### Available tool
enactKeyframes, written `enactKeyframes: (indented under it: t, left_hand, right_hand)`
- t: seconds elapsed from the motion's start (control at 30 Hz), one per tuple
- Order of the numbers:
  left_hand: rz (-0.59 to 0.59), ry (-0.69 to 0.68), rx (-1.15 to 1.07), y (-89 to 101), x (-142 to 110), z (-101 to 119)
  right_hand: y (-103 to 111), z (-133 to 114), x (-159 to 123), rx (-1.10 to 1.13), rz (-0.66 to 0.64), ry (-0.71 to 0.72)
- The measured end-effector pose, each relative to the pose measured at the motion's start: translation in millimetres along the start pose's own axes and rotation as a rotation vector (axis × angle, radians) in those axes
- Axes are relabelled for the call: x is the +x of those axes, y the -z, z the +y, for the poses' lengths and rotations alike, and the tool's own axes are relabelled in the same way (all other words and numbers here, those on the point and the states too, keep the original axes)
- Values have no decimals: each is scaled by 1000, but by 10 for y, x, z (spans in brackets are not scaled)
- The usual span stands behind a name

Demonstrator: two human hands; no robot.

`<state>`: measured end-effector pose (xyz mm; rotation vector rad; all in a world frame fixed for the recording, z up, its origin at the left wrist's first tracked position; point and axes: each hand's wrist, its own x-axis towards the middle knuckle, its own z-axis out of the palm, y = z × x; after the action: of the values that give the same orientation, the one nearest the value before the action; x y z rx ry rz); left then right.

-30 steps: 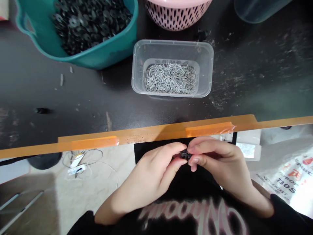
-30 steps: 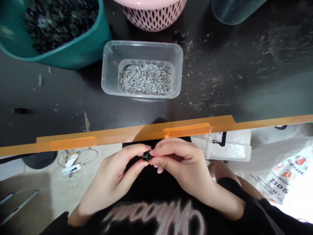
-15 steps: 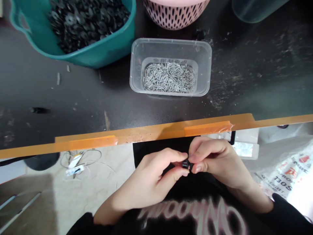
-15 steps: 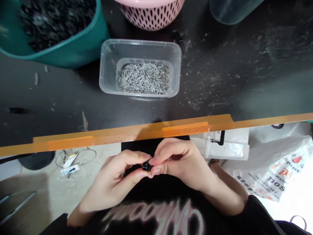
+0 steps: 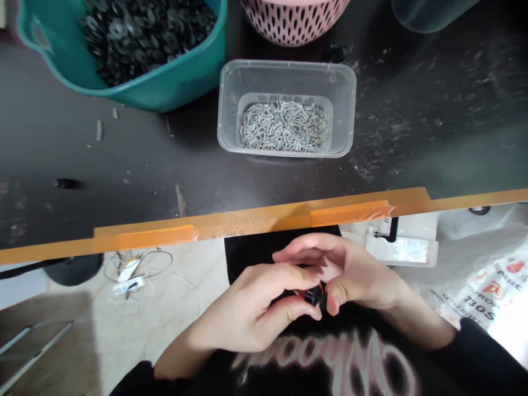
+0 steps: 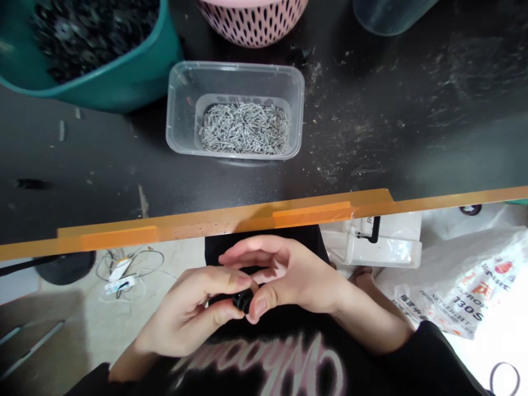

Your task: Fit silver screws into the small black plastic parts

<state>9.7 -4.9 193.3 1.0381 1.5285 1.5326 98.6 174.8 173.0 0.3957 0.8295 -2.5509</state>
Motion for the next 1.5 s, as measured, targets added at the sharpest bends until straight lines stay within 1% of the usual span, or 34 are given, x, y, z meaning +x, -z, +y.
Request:
enactKeyframes:
  t: [0.07,0.13,0.33,0.47,0.53,0.6,0.67,0.73,0.83,0.87,1.0,1.07,1.2,1.3,1.37,1.5]
  left_hand:
    - [0,-9,-36,-12,-14,0]
    - [20,-30,-20,-27,-30,1]
    - [-2,-72,129,-42,-48,25]
    - [-18,-70,132,-61,-65,37]
    - [11,-21,106,-85,-88,38]
    - [43,34,87,-107,-111,32]
    - [54,59,67,-111,-125,17]
    - [27,50,50,-96,-124,-1]
    - [-29,28,28,-71,-108,-12]
    - [-32,33,18,-70,-101,-9]
    - [24,74,2,-103,-80,29]
    - [29,75,19,-117,-70,45]
    - [-6,65,21,-105,-53,58]
    - [-8,48,8,-91,-45,60]
    - [4,47,24,-89,-45,58]
    - [-10,59,21,-89,-43,30]
  right_hand:
    - [-12,-5,-25,28,-49,-62]
    - [-28,-1,-54,49,-78,-99]
    - [-48,35,-88,13,-89,-57]
    - [-37,43,-82,-42,-62,-56]
    - [-42,28,-85,-89,-47,-21]
    - [-59,-6,-96,-176,-51,66]
    - [-85,-50,-115,-317,-66,183]
    - [-114,-87,-140,-497,-63,247]
    - [-159,-97,-175,-733,-9,271]
    - [-174,-89,-184,-794,10,285]
    - [-243,-53,-203,-1010,86,396]
    - [-279,-50,-207,-1096,118,444]
    - [-319,-50,-218,-1182,143,461]
    - [-306,-34,-222,-1169,136,479]
    - [-284,-19,-219,-1162,120,498]
    - [-242,15,-203,-1121,101,507]
